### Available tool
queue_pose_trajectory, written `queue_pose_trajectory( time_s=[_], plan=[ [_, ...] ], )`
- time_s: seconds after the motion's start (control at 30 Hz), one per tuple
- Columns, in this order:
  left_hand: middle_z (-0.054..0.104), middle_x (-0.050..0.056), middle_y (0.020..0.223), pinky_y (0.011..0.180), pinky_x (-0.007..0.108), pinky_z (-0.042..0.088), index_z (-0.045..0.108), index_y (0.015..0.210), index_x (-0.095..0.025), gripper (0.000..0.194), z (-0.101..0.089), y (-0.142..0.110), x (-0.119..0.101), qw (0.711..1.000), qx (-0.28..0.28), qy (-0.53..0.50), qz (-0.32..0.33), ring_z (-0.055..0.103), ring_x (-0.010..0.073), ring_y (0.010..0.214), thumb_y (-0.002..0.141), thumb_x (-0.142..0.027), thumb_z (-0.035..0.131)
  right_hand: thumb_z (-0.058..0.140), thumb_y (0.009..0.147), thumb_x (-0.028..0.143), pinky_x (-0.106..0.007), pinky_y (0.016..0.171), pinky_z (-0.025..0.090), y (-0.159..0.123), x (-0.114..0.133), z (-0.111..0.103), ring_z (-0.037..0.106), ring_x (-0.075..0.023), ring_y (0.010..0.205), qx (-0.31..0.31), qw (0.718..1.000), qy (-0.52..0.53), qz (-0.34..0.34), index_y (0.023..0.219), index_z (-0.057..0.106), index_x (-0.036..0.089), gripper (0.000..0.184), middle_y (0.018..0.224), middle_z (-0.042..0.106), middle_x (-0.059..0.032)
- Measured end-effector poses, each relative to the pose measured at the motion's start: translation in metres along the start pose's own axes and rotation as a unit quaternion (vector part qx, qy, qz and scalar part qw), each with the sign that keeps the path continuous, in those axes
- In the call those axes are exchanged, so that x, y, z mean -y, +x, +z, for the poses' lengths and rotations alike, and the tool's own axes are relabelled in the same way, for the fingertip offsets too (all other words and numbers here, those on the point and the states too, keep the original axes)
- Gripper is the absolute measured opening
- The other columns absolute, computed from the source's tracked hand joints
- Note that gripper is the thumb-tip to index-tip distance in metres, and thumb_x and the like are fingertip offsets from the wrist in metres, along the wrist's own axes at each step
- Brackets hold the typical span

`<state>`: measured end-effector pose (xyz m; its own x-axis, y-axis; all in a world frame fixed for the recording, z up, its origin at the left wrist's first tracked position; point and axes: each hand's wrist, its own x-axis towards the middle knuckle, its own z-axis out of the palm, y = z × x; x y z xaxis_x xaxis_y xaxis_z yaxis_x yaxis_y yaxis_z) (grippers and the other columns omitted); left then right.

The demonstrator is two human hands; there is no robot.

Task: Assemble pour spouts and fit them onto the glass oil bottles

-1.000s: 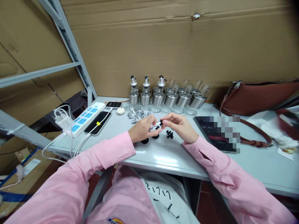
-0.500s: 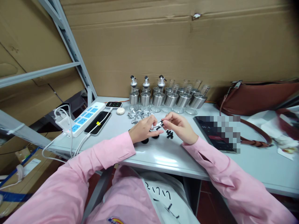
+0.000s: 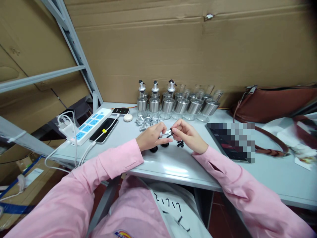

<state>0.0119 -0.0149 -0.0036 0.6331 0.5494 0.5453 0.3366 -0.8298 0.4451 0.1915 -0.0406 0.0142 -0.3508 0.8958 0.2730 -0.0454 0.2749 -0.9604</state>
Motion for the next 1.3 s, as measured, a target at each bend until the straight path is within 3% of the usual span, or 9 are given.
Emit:
queue_pose_trajectory(
  time_s=[0.2, 0.5, 0.83, 1.07, 1.3],
  plan=[
    [0.043, -0.001, 0.075, 0.059, 0.023, 0.039, 0.036, 0.079, -0.02, 0.044, 0.0001, 0.0002, -0.0019, 1.0, -0.007, 0.002, 0.023, 0.042, 0.0103, 0.061, 0.084, -0.064, 0.039, 0.068, 0.07, 0.052, -0.022, 0.044, 0.03, 0.0003, 0.0, -0.0025, 0.039, -0.0068, 0.043, -0.016, 1.0, -0.006, 0.007, 0.072, 0.046, 0.021, 0.038, 0.048, 0.042, 0.0086],
    [0.043, -0.001, 0.076, 0.059, 0.024, 0.038, 0.034, 0.08, -0.02, 0.041, 0.0041, -0.0011, 0.0019, 0.999, -0.019, -0.003, 0.044, 0.042, 0.0107, 0.062, 0.084, -0.06, 0.043, 0.07, 0.068, 0.051, -0.021, 0.045, 0.034, -0.0006, 0.0003, -0.0035, 0.043, -0.0069, 0.044, -0.02, 1.0, -0.019, -0.005, 0.068, 0.048, 0.02, 0.038, 0.05, 0.05, 0.0059],
    [0.044, -0.001, 0.077, 0.06, 0.025, 0.039, 0.033, 0.08, -0.02, 0.043, 0.0044, -0.0015, 0.0045, 0.999, 0.005, -0.029, 0.02, 0.044, 0.0117, 0.064, 0.082, -0.061, 0.045, 0.072, 0.066, 0.047, -0.021, 0.045, 0.034, -0.0012, -0.0015, -0.0033, 0.045, -0.0073, 0.046, -0.035, 0.998, -0.05, -0.029, 0.068, 0.051, 0.018, 0.036, 0.052, 0.053, 0.0046],
    [0.044, -0.001, 0.078, 0.062, 0.024, 0.04, 0.033, 0.08, -0.021, 0.034, 0.0037, -0.002, 0.0026, 1.0, -0.004, -0.018, 0.015, 0.044, 0.0111, 0.065, 0.084, -0.05, 0.048, 0.072, 0.07, 0.041, -0.022, 0.049, 0.04, -0.0017, -0.0028, -0.0057, 0.05, -0.0076, 0.048, 0.001, 1.0, 0.003, -0.031, 0.076, 0.054, 0.018, 0.03, 0.057, 0.058, 0.0036],
    [0.043, -0.001, 0.077, 0.061, 0.024, 0.039, 0.032, 0.08, -0.021, 0.021, 0.0058, -0.0017, 0.0018, 0.999, -0.021, 0.002, 0.031, 0.041, 0.0101, 0.062, 0.084, -0.035, 0.046, 0.073, 0.07, 0.037, -0.021, 0.047, 0.039, -0.0001, -0.0028, -0.0074, 0.049, -0.0065, 0.045, 0.014, 0.999, 0.03, -0.021, 0.072, 0.052, 0.018, 0.029, 0.055, 0.058, 0.0043]
  ],
)
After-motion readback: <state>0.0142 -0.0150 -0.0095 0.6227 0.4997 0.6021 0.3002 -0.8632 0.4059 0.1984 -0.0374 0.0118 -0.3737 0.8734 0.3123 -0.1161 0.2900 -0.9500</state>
